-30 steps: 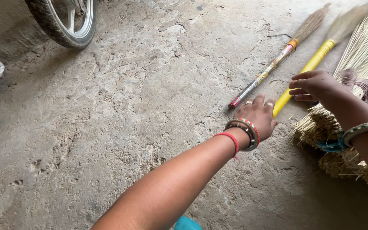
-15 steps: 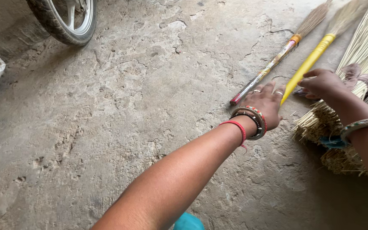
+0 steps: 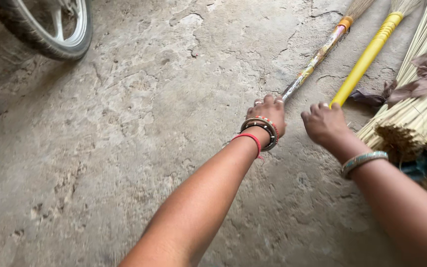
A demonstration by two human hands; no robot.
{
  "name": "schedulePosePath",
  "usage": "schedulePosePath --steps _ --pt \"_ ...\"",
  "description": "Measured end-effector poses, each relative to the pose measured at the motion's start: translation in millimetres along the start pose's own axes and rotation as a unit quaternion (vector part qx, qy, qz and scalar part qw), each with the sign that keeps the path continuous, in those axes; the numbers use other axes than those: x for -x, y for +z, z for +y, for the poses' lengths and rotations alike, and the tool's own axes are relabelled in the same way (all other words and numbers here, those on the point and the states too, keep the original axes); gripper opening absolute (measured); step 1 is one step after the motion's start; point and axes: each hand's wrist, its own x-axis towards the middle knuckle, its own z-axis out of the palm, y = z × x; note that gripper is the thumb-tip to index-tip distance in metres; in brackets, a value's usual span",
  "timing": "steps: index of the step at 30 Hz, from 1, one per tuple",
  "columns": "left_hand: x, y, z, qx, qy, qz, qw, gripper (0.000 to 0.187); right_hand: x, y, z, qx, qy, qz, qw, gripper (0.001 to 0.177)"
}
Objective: The person picks up various brooms and broom heads from a cloth bag and arranges them into a neat pile on the floor. They handle the items one by one, placing them together before emptying the remaining contents of the bag.
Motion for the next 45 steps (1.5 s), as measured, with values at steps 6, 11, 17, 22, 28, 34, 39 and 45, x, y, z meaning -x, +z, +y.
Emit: schedulePosePath --steps 6,11,17,22,28,34,39,45 --pt "-71 36 -15 -0.002 -0.048 -0.019 0.999 0.06 -12 39 12 0.008 0.053 0.015 0.998 0.04" --pt "-122 56 -11 -0.011 -0.071 -0.043 0.996 0.076 -22 60 17 -0.158 0.121 0.078 0.977 0.027" --pt "-152 76 -21 0.068 -0.131 -0.085 0.985 0.092 -25 78 0 -0.339 0.178 0.182 0.906 0.038" --pt "-166 115 -9 0.001 -0.098 0.005 0.995 0.046 -13 96 -18 -0.409 0.286 0.321 0.804 0.041" --pt "-163 144 46 0.12 -0.047 0.004 0.992 0.063 -15 120 -16 -0.481 0.314 0.462 0.676 0.048" --pt "-150 151 89 0.112 0.085 -0.02 0.99 0.081 -5 118 -17 -0.416 0.327 0.491 0.692 0.052" --pt "-154 152 85 0.098 0.156 -0.026 0.983 0.084 -8 121 -16 -0.42 0.332 0.49 0.688 0.039" --pt "-153 134 88 0.098 0.132 -0.112 0.98 0.077 -16 128 -14 -0.416 0.357 0.464 0.695 0.038"
